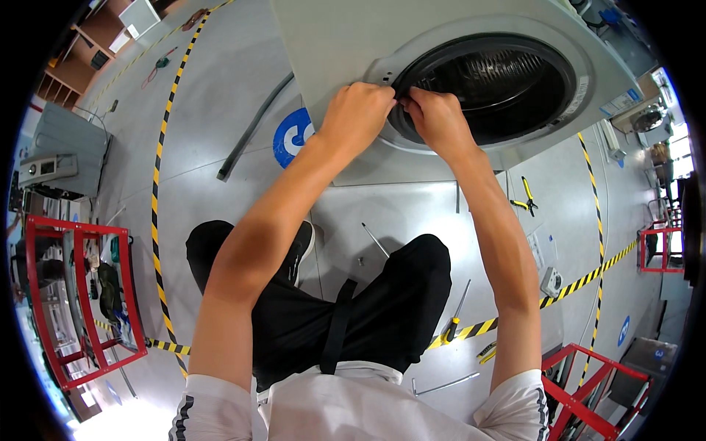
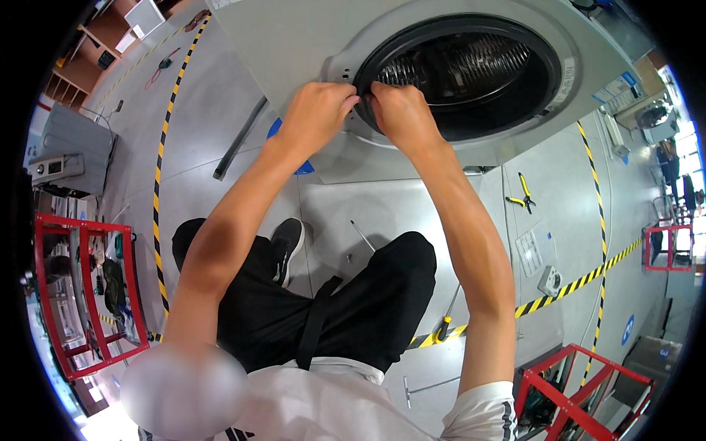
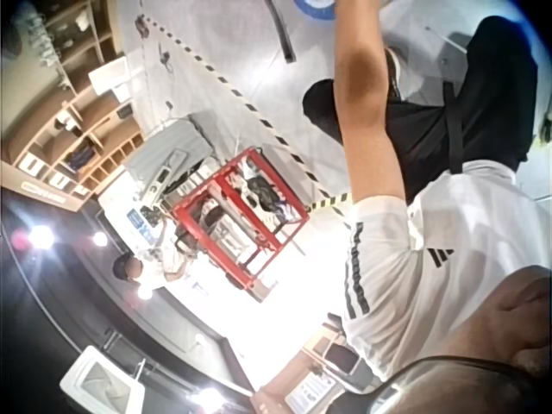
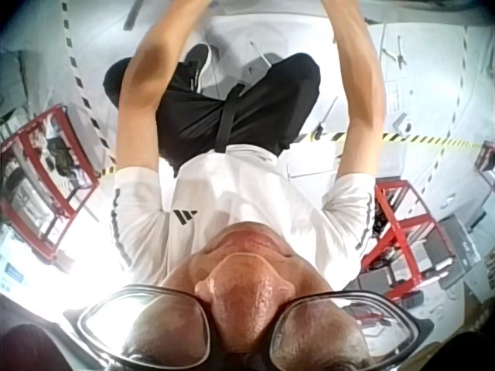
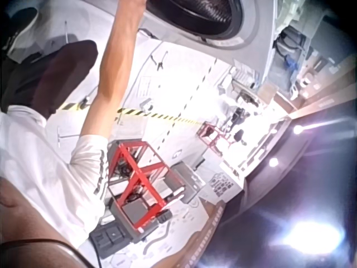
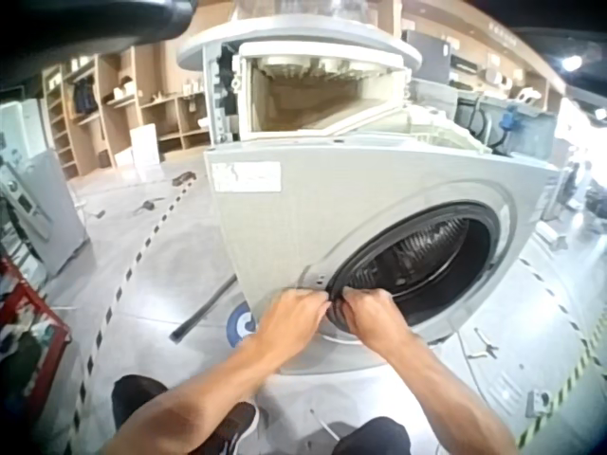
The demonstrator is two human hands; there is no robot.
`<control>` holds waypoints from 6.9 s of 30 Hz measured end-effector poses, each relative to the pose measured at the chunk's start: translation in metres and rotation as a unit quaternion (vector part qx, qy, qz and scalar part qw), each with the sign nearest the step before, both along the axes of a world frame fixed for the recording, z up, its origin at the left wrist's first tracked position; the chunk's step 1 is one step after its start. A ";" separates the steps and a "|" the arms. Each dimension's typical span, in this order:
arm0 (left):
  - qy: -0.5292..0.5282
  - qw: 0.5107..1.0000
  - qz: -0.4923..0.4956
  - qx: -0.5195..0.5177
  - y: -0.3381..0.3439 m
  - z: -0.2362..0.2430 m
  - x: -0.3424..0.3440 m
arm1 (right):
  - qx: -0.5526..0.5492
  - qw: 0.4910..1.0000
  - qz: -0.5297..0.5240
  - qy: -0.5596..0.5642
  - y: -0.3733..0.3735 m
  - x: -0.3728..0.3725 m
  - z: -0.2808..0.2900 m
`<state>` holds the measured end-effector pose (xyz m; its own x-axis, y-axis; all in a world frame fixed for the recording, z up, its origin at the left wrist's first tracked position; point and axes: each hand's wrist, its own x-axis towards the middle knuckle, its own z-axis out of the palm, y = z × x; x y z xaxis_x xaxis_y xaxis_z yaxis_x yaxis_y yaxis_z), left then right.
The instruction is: The person unscrews and removes the door hinge assembly from a washing machine using a screwdriver and a pry tool, then detaches the rubber gasket by hand.
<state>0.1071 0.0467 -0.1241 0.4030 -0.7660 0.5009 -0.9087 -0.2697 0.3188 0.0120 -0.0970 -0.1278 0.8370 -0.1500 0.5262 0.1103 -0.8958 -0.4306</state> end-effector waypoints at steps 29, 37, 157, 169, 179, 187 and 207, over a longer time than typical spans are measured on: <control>0.057 0.996 -0.002 -0.074 0.001 -0.008 -0.001 | 0.012 0.995 -0.080 -0.053 0.016 -0.005 0.003; 0.057 0.995 0.007 -0.087 0.001 -0.010 -0.004 | 0.123 0.992 0.012 0.034 -0.001 0.001 0.010; 0.098 0.975 0.197 0.022 -0.010 -0.015 -0.022 | -0.143 0.981 -0.132 -0.022 0.030 0.011 -0.031; 0.279 0.951 0.130 -0.043 0.018 -0.081 -0.026 | 0.029 0.996 -0.085 0.025 0.000 -0.016 -0.046; 0.280 0.914 0.105 -0.275 -0.014 -0.118 -0.033 | 0.048 0.980 -0.194 0.008 0.030 -0.007 -0.063; 0.262 0.909 0.088 -0.313 -0.015 -0.094 -0.030 | -0.002 0.988 -0.152 -0.038 0.024 -0.005 -0.068; 0.119 0.984 0.125 -0.046 -0.015 -0.060 -0.022 | -0.258 0.950 -0.091 0.150 0.024 0.003 -0.037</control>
<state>0.0849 0.0322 -0.1841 0.6874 -0.5840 0.4318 -0.7143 -0.4359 0.5475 0.0146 -0.0733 -0.1649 0.9461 -0.0931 0.3103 -0.1246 -0.9887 0.0834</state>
